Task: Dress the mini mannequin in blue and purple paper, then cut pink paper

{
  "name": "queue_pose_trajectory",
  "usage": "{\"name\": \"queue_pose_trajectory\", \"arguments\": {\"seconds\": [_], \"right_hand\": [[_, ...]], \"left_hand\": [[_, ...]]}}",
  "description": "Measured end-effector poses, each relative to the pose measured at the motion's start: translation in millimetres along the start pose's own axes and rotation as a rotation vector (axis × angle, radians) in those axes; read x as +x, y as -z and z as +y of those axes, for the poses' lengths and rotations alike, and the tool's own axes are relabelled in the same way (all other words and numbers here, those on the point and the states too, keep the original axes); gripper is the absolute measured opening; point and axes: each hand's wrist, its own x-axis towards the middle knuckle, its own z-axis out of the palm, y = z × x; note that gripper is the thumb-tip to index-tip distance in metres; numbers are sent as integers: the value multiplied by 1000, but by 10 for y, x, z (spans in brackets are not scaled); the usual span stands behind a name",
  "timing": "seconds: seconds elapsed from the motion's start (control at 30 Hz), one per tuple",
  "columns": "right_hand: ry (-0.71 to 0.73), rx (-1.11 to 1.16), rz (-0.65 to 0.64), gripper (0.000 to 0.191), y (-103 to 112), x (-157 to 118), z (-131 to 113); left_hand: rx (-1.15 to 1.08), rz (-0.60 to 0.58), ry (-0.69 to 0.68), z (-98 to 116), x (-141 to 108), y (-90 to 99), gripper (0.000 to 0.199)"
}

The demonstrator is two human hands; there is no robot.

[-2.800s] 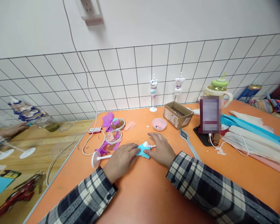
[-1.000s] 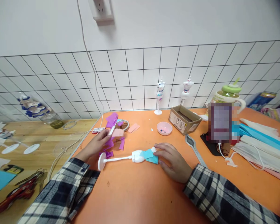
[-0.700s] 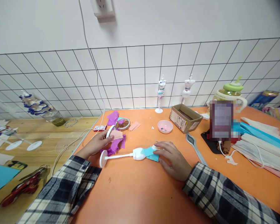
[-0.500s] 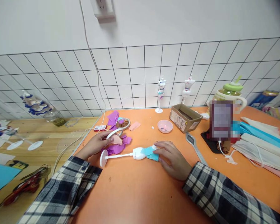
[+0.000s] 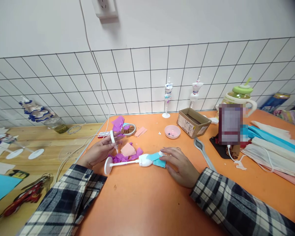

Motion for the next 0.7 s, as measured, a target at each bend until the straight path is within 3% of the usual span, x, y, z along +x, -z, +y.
{"name": "queue_pose_trajectory", "arguments": {"seconds": [0.17, 0.33, 0.47, 0.5, 0.6, 0.7], "right_hand": [[4, 6, 4, 37, 9, 10, -13], [4, 8, 24, 37, 0, 10, -2], [-21, -13, 102, 33, 18, 6, -22], [-31, -9, 134, 32, 27, 5, -47], [-71, 86, 221, 38, 50, 4, -182], [-63, 166, 244, 68, 44, 6, -355]], "left_hand": [[-208, 195, -149, 25, 55, 69, 39], [-308, 480, -475, 147, 21, 107, 22], [-419, 557, -569, 373, -112, -129, 28], [-485, 516, -563, 429, -162, -242, 28], [-721, 250, -391, 521, -348, -663, 20], [-894, -150, -141, 456, -548, -1086, 21]]}}
